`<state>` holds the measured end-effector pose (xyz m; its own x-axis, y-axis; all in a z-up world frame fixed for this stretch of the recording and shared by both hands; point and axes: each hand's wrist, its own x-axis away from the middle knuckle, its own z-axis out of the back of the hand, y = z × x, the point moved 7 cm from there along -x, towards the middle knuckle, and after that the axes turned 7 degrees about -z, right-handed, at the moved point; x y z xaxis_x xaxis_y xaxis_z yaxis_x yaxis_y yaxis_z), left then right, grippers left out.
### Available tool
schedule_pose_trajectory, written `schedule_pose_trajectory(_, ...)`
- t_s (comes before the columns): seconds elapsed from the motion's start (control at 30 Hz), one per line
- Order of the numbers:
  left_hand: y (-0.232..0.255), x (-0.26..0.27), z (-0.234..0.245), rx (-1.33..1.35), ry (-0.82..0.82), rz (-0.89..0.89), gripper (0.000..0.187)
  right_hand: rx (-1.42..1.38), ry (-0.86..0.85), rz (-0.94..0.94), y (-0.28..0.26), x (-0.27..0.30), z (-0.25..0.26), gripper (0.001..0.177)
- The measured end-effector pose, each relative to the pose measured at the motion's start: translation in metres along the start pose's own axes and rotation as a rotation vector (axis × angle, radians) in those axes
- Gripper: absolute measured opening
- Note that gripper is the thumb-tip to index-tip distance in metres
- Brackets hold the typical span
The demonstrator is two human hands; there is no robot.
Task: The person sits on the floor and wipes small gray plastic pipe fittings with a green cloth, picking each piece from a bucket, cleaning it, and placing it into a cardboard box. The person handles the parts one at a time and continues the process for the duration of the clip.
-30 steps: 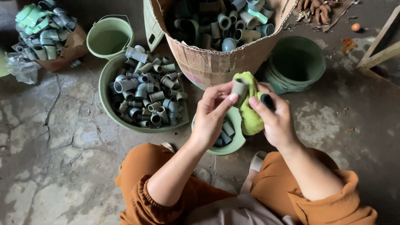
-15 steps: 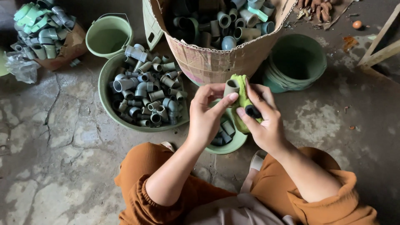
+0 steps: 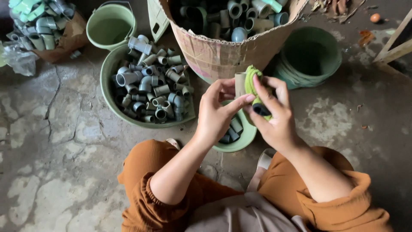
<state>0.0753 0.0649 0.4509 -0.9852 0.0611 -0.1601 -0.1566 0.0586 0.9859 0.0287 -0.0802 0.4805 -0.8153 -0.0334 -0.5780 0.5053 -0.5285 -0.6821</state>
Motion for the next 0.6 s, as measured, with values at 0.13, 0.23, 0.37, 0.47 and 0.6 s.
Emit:
schedule_pose_trajectory(0.13, -0.012, -0.005, -0.011, 0.227, -0.075, 0.013, 0.05, -0.111, -0.043, -0.096, 0.012, -0.005, 0.006, 0.06)
schedule_pose_trajectory(0.23, -0.007, -0.001, -0.011, 0.339, -0.116, 0.014, 0.049, -0.103, -0.048, -0.125, 0.02, -0.007, 0.009, 0.058)
schedule_pose_trajectory(0.37, -0.008, 0.002, -0.018, 0.262, -0.139, 0.043, 0.058, 0.127, -0.013, -0.034, 0.012, -0.002, 0.004, 0.066)
schedule_pose_trajectory(0.47, -0.02, 0.001, -0.017, 0.327, -0.081, 0.066, 0.055, 0.254, -0.019, -0.008, 0.0, -0.001, 0.002, 0.063)
schedule_pose_trajectory(0.6, 0.0, 0.003, -0.015, 0.303, -0.023, -0.067, 0.043, 0.039, 0.02, -0.175, 0.021, 0.0, 0.005, 0.057)
